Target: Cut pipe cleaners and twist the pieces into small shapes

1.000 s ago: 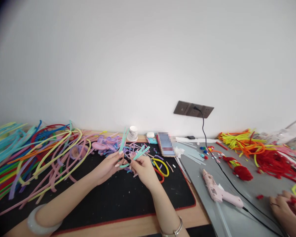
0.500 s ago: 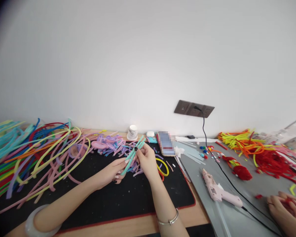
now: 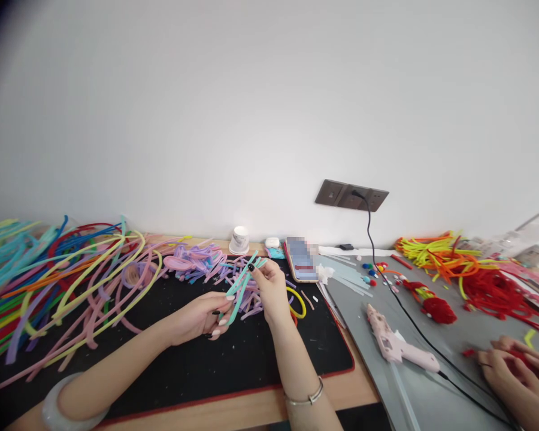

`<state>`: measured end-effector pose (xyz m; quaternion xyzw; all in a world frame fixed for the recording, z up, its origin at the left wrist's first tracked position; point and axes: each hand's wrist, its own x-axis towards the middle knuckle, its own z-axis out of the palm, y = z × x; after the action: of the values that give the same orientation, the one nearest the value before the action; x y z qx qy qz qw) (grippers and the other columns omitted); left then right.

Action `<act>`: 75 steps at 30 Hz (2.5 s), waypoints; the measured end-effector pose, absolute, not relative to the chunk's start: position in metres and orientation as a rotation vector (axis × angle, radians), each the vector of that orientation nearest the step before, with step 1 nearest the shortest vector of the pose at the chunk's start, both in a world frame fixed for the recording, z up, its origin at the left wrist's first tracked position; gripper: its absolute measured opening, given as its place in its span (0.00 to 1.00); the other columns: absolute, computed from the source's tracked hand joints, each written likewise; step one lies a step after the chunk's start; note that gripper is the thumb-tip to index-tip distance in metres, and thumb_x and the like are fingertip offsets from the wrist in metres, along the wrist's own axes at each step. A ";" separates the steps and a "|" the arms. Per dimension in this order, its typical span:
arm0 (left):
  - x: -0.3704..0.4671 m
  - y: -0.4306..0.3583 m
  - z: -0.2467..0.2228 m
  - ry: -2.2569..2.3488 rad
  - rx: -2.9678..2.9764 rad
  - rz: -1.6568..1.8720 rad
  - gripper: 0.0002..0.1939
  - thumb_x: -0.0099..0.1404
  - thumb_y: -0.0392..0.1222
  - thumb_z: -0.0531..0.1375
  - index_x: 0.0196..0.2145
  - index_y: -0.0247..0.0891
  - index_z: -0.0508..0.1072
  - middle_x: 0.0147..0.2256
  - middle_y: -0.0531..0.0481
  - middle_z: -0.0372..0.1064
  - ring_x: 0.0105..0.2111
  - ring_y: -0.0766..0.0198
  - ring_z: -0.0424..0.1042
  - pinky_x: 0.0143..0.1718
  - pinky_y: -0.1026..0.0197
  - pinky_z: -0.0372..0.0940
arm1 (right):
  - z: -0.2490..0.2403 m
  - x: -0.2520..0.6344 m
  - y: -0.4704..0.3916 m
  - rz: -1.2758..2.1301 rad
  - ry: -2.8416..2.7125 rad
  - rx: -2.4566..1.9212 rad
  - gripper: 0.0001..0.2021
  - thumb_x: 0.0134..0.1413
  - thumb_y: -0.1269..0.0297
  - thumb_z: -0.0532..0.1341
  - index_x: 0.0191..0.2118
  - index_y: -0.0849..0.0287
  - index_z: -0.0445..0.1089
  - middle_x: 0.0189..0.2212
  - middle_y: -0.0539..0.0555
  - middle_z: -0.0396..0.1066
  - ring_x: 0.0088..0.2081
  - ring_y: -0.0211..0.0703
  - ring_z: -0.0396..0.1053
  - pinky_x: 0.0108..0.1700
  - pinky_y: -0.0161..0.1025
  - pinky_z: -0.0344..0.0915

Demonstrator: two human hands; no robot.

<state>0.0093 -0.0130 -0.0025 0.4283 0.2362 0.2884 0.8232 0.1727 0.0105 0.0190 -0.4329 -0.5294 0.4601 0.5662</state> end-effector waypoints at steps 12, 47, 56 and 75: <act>0.010 -0.017 -0.006 0.397 0.774 0.572 0.13 0.60 0.42 0.54 0.22 0.36 0.56 0.22 0.54 0.56 0.18 0.71 0.58 0.22 0.64 0.54 | 0.025 0.165 0.004 1.462 -0.959 -0.819 0.09 0.44 0.62 0.63 0.31 0.60 0.67 0.30 0.53 0.71 0.27 0.37 0.65 0.28 0.34 0.59; 0.025 -0.032 0.001 0.476 0.936 0.586 0.14 0.58 0.49 0.58 0.38 0.39 0.64 0.35 0.48 0.65 0.33 0.62 0.69 0.32 0.60 0.62 | 0.032 0.164 -0.019 1.536 -0.627 -0.612 0.16 0.52 0.58 0.55 0.22 0.57 0.49 0.13 0.40 0.37 0.14 0.28 0.30 0.13 0.26 0.35; 0.022 -0.033 -0.004 0.445 0.834 0.290 0.17 0.62 0.54 0.50 0.26 0.37 0.60 0.19 0.61 0.43 0.16 0.74 0.43 0.24 0.65 0.56 | 0.033 0.161 -0.021 1.555 -0.646 -0.579 0.16 0.53 0.58 0.54 0.22 0.57 0.48 0.14 0.40 0.38 0.14 0.27 0.31 0.13 0.25 0.35; 0.018 -0.025 -0.005 0.498 0.940 0.441 0.17 0.59 0.54 0.54 0.26 0.37 0.57 0.17 0.62 0.44 0.16 0.75 0.40 0.19 0.68 0.49 | 0.030 0.175 -0.022 1.208 -0.811 -0.765 0.15 0.54 0.60 0.53 0.21 0.58 0.51 0.18 0.45 0.51 0.20 0.32 0.51 0.21 0.30 0.51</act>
<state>0.0179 -0.0245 -0.0053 0.4444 0.2353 0.2085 0.8388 0.1746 -0.0220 0.0301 -0.3409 -0.3614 0.5382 0.6808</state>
